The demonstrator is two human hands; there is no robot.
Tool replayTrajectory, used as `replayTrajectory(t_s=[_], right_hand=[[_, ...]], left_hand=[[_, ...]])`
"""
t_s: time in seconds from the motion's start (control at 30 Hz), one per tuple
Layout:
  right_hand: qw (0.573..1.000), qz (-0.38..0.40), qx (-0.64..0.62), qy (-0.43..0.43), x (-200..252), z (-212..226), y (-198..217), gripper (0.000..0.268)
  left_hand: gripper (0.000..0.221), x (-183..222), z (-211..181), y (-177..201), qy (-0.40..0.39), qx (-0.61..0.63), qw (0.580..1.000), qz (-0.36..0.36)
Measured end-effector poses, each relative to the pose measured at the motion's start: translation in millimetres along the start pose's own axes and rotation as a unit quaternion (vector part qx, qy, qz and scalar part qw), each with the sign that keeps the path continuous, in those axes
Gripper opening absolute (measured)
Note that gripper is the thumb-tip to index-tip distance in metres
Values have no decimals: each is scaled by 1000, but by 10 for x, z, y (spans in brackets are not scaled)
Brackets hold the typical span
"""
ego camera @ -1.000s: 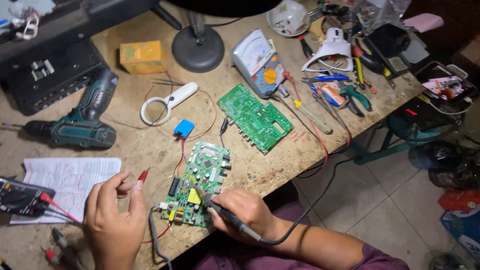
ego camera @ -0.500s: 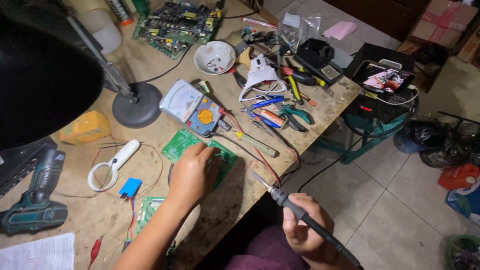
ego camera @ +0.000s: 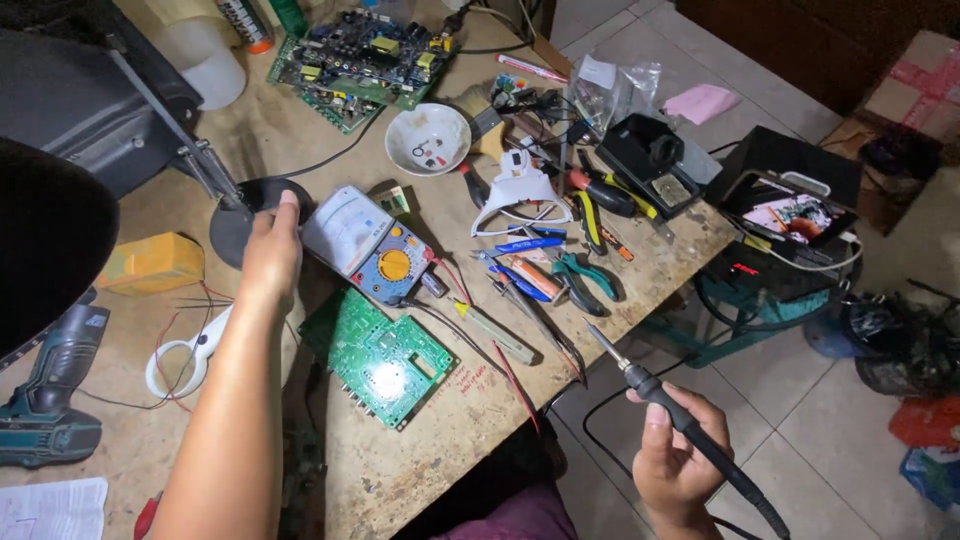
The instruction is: Repairing a circuit board by soldering components and inspecting the work with a magnifying glass.
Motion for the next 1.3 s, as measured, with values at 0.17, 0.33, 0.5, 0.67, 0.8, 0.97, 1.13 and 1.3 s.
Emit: replayTrajectory(t_s=[0.17, 0.33, 0.5, 0.67, 0.8, 0.97, 1.13, 1.3], right_hand=[[1000, 4, -9, 0, -53, -136, -100, 25], [1000, 9, 7, 10, -97, -84, -161, 24], [999, 9, 21, 27, -145, 17, -166, 22], [1000, 1, 12, 29, -171, 84, -195, 24], [999, 6, 30, 37, -133, 126, -188, 26], [999, 21, 26, 39, -79, 137, -195, 26], [998, 30, 7, 46, -88, 178, -265, 29], [994, -17, 24, 101, -48, 237, -380, 35]], left_hand=[[68, -52, 42, -136, 108, 75, 991, 31], [43, -54, 83, -362, 152, 354, 921, 52], [43, 12, -12, -390, 45, 245, 967, 60], [46, -34, -93, -501, -13, 253, 967, 12], [47, -147, 11, -453, -6, 243, 970, 13], [39, -153, 171, -421, 28, 318, 944, 87], [51, 209, 348, -164, -120, 137, 983, -35], [100, 1445, 567, -272, -310, -316, 891, 103]])
Point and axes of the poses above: each hand's wrist, its own x-axis away from the middle knuckle, its own y-axis out of the back of the hand, z = x × y, the point moved 4 cm from there along -x, towards the middle knuckle, and after that the axes turned 12 degrees about x, right-handed, at the moved point
